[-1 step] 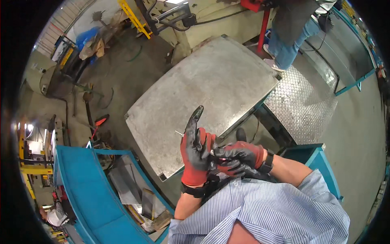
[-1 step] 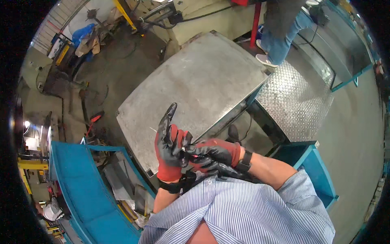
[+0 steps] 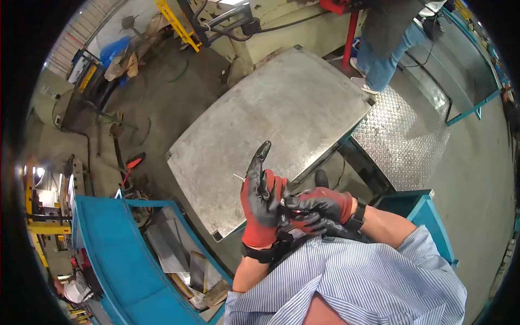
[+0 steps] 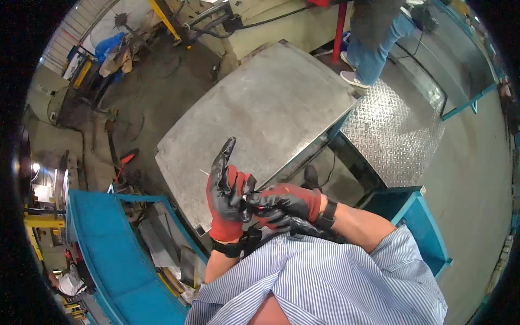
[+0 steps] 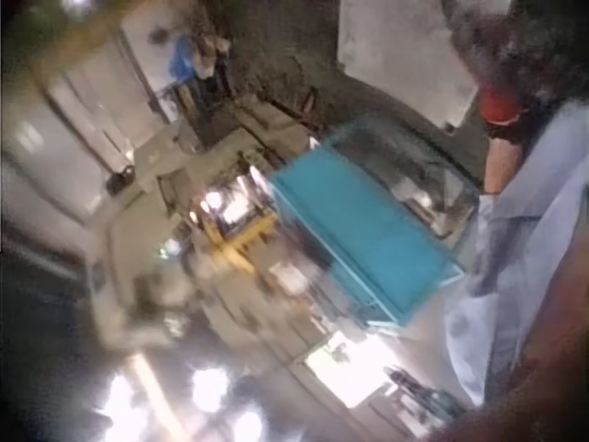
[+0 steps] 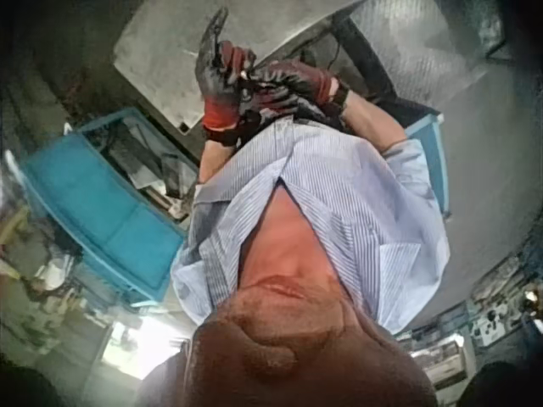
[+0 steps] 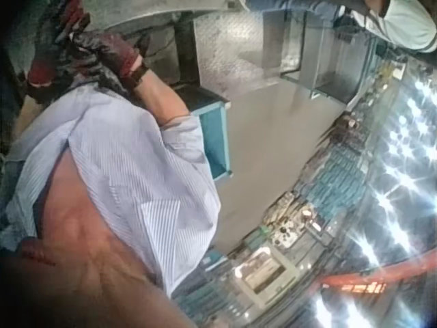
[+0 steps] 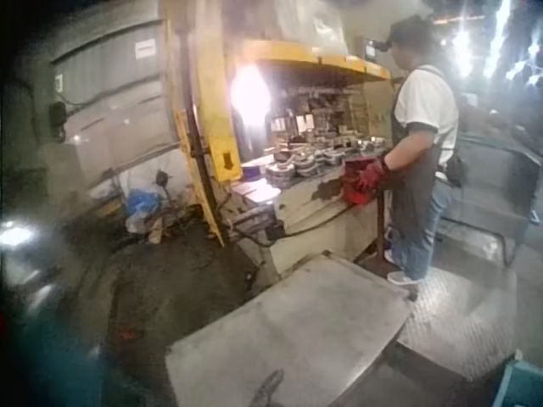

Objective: Clean and deburr metal bearing housings using a pneumatic air tool on a work table.

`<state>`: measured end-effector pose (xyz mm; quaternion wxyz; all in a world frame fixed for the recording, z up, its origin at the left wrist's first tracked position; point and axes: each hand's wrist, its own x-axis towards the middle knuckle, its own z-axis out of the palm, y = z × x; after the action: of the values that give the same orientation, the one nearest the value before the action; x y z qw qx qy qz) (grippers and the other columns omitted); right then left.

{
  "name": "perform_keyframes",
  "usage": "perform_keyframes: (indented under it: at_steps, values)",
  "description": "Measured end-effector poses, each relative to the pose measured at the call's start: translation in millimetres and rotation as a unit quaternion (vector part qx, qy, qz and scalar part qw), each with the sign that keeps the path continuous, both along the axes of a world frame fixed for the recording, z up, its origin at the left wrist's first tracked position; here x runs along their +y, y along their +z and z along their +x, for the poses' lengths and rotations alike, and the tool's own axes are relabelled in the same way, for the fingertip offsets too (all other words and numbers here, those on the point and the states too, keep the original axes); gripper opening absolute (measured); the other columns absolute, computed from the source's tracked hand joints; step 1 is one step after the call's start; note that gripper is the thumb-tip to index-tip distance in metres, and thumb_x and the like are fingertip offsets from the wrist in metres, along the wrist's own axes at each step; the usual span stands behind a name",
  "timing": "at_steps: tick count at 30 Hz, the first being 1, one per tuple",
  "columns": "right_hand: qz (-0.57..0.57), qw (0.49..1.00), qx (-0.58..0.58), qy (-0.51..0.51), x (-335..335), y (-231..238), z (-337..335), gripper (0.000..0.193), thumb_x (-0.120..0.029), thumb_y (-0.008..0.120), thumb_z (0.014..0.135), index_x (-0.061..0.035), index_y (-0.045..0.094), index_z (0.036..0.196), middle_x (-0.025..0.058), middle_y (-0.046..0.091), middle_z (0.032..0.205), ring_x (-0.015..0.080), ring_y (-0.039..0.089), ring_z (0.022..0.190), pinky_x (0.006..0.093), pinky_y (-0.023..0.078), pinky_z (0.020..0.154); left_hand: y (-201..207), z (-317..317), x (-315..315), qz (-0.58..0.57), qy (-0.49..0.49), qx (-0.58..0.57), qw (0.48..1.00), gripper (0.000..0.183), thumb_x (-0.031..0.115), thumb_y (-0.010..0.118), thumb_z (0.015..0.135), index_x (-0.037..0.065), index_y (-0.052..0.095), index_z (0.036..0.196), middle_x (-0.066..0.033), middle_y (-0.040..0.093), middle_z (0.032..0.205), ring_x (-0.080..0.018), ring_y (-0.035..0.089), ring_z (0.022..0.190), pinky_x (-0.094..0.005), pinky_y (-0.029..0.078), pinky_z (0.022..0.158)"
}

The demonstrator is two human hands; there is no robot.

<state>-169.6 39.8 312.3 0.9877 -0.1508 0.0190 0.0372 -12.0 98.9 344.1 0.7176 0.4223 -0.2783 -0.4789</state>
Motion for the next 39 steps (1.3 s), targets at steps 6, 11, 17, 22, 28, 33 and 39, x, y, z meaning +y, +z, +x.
perform_keyframes:
  at_steps: [6,11,17,22,28,33,39]
  values:
    - [-0.613,0.772,-0.067,-0.153,-13,-18,9,0.017,-0.017,0.053,0.092,-0.0012,0.057,0.098,0.0090,0.055,0.075,0.0158,0.053,0.067,0.0306,0.043,0.059,-6,-4,-8,0.014,0.036,0.076,0.996,0.033,0.001,0.052,0.090,-0.002,0.050,0.124,0.0037,0.034,0.070,-0.0075,0.035,0.058,-0.0274,0.040,0.061]
    - [-0.670,0.726,-0.001,-0.153,-15,-9,19,0.027,-0.023,0.056,0.090,0.0008,0.056,0.104,0.0139,0.059,0.080,0.0259,0.056,0.074,0.0358,0.045,0.069,-11,5,-11,0.029,0.046,0.048,0.997,0.033,0.013,0.044,0.097,-0.003,0.048,0.126,0.0039,0.035,0.071,-0.0073,0.035,0.058,-0.0250,0.040,0.060]
    - [-0.764,0.605,0.214,-0.071,-4,16,33,0.041,-0.028,0.060,0.088,0.0010,0.051,0.117,0.0210,0.063,0.091,0.0345,0.061,0.088,0.0394,0.047,0.074,-18,22,-13,0.026,0.037,0.106,0.993,0.039,0.024,0.038,0.100,-0.001,0.047,0.129,0.0030,0.032,0.061,-0.0093,0.033,0.052,-0.0307,0.040,0.063]
    - [-0.716,0.652,0.229,-0.100,-13,18,34,0.045,-0.031,0.061,0.087,0.0015,0.053,0.117,0.0207,0.064,0.093,0.0319,0.062,0.091,0.0379,0.048,0.076,-15,29,-17,0.076,0.069,0.078,0.992,0.038,0.021,0.043,0.099,0.000,0.047,0.130,0.0000,0.049,0.074,-0.0107,0.050,0.067,-0.0296,0.045,0.074]
    - [-0.498,0.853,0.077,-0.139,-43,-2,20,0.027,-0.026,0.055,0.093,-0.0001,0.060,0.098,0.0076,0.059,0.077,0.0150,0.055,0.066,0.0292,0.045,0.062,-21,39,-3,0.104,-0.152,0.013,0.983,0.043,0.018,0.052,0.095,0.001,0.043,0.134,-0.0132,0.059,0.119,-0.0153,0.058,0.097,-0.0277,0.047,0.083]
    - [-0.059,0.998,0.019,0.004,-39,6,20,0.023,-0.024,0.046,0.097,-0.0022,0.054,0.097,0.0000,0.046,0.064,0.0089,0.044,0.051,0.0254,0.038,0.046,-2,27,-3,0.013,-0.163,0.020,0.986,0.055,0.027,0.056,0.093,-0.001,0.037,0.136,-0.0186,0.057,0.123,-0.0253,0.058,0.107,-0.0334,0.047,0.089]
    - [0.168,0.976,-0.122,0.063,-17,-17,41,0.029,-0.028,0.036,0.099,-0.0045,0.053,0.099,-0.0034,0.039,0.056,0.0072,0.041,0.046,0.0252,0.033,0.040,-10,33,9,-0.031,-0.072,0.041,0.996,0.033,0.020,0.056,0.094,-0.003,0.051,0.117,-0.0129,0.060,0.106,-0.0209,0.061,0.094,-0.0318,0.050,0.081]
